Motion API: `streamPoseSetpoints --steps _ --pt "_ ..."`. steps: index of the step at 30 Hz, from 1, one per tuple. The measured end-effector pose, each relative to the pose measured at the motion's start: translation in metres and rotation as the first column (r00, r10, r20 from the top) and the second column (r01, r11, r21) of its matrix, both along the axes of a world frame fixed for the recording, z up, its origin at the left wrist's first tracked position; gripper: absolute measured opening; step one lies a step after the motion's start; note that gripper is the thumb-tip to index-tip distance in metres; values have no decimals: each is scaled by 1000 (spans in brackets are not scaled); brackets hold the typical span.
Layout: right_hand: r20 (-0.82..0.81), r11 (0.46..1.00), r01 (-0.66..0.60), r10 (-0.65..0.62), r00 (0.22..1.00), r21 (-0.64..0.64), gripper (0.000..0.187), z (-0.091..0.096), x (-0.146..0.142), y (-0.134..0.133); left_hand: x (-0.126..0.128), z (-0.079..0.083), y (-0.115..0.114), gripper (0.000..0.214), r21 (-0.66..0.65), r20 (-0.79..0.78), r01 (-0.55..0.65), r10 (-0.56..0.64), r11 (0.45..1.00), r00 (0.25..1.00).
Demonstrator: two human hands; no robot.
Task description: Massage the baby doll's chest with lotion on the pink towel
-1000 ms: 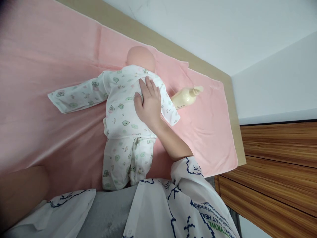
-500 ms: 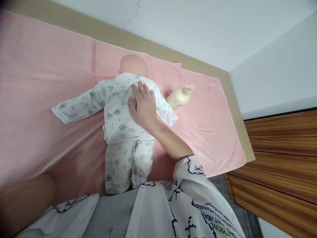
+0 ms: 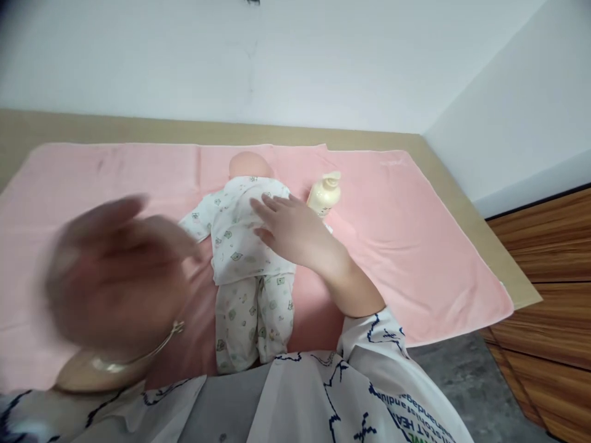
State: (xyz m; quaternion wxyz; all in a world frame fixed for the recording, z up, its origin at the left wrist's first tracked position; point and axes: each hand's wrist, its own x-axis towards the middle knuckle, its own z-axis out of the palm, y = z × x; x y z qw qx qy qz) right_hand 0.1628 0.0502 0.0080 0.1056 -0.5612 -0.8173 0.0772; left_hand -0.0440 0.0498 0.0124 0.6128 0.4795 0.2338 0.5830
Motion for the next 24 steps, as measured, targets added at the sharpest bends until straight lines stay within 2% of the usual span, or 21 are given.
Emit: streamPoseSetpoints --steps 1,2,4,6,9,13,15,18,24 --pt "-7 999 22 -22 1000 23 53 7 7 -6 14 -7 9 46 38 5 28 -28 999 1000" --pt "-13 998 56 -55 998 36 54 13 15 -11 30 -14 19 56 10 12 90 -90 996 996" --pt "-23 986 163 -162 987 45 56 20 33 -18 62 -27 41 61 -221 25 214 -213 952 977" --pt "-20 956 290 -290 957 48 58 21 50 -20 90 -33 58 65 -434 87 327 -323 839 942" --pt "-19 897 435 -435 900 77 60 16 70 -14 121 -26 70 70 -565 257 455 -378 688 890" --pt "-22 876 479 -479 878 59 57 10 75 -3 147 -12 74 79 -613 393 538 -368 578 843" --pt "-13 882 467 -467 884 60 51 10 70 2 155 -11 74 79 -615 429 563 -365 551 826" --pt "30 878 468 -472 881 102 40 9 59 7 158 -13 73 78 -585 469 592 -364 554 804" --pt "163 800 542 -589 792 256 33 1 47 17 148 -17 72 77 -565 504 634 -388 528 772"
